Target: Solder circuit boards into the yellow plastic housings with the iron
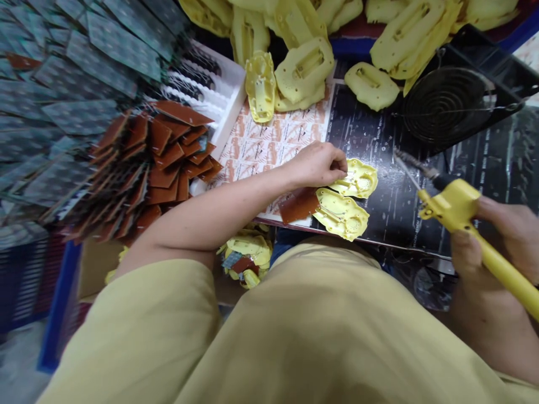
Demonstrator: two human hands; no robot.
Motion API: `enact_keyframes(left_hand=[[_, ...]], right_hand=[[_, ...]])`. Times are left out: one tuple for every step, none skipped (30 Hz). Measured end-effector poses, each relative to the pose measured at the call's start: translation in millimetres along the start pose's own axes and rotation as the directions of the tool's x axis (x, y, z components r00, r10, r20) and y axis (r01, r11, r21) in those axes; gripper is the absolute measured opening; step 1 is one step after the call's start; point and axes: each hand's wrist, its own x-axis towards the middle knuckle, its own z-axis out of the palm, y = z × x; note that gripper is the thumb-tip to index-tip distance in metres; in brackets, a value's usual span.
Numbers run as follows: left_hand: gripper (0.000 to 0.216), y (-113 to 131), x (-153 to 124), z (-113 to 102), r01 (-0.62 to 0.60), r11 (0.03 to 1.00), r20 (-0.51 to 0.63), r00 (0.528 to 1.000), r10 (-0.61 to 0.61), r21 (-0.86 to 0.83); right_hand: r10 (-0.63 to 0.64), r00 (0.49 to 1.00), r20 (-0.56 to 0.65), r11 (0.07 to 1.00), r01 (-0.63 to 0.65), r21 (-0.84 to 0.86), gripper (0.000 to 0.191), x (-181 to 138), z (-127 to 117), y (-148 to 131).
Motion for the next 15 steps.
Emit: enact_keyframes(left_hand=[[0.021,1,0,0,0.004,1.000,0.001,1.000,-0.004,0.010],[0.021,3,-1,0,0.009,1.000,0.002,1.000,-0.009,0.026],[0.020,4,-1,0,0.016,0.999,0.006,1.000,-0.017,0.048],[0.020,5,-1,0,0.023,0.997,0.012,1.000,-0.024,0.072],[0.020,6,-1,1,0.026,0.995,0.019,0.999,-0.028,0.095],[0.020,6,-2,1,0.026,0.993,0.025,0.999,-0.029,0.117],[0.019,6,-2,1,0.021,0.991,0.029,0.999,-0.026,0.134],[0.018,6,-2,1,0.013,0.989,0.031,0.999,-0.018,0.147],[0.017,6,-2,1,0.005,0.988,0.032,0.999,-0.010,0.156],[0.017,6,-2,1,-0.001,0.987,0.031,1.000,-0.004,0.162],[0.017,6,-2,1,-0.003,0.987,0.031,1.000,-0.002,0.163],[0.017,6,-3,1,-0.001,0.987,0.033,0.999,-0.005,0.163],[0.017,7,-3,1,0.007,0.987,0.036,0.999,-0.013,0.163],[0.017,8,-3,1,0.019,0.986,0.040,0.999,-0.026,0.167],[0.017,9,-3,1,0.031,0.984,0.043,0.998,-0.039,0.174]], right_hand=[[-0.054,0.998,-0.019,0.998,0.055,0.016,0.052,-2,1,-2],[-0.093,0.995,-0.019,0.995,0.094,0.040,0.054,-4,4,-5],[-0.112,0.994,0.003,0.991,0.111,0.072,0.056,-6,7,-8],[-0.112,0.993,0.041,0.989,0.107,0.105,0.055,-8,10,-12],[-0.122,0.991,0.061,0.984,0.113,0.139,0.051,-9,14,-16],[-0.138,0.988,0.073,0.977,0.124,0.171,0.044,-11,17,-19],[-0.151,0.985,0.085,0.972,0.132,0.196,0.038,-12,20,-21],[-0.170,0.983,0.075,0.965,0.151,0.216,0.033,-13,23,-22],[-0.187,0.980,0.062,0.960,0.168,0.226,0.030,-14,26,-23],[-0.195,0.979,0.058,0.958,0.177,0.227,0.028,-14,29,-23],[-0.202,0.978,0.053,0.957,0.186,0.224,0.026,-14,31,-22],[-0.206,0.977,0.053,0.956,0.189,0.223,0.026,-14,33,-21],[-0.207,0.977,0.053,0.957,0.191,0.220,0.025,-13,35,-21],[-0.212,0.976,0.053,0.956,0.196,0.218,0.026,-12,36,-20],[-0.227,0.972,0.056,0.953,0.210,0.218,0.026,-11,37,-19]])
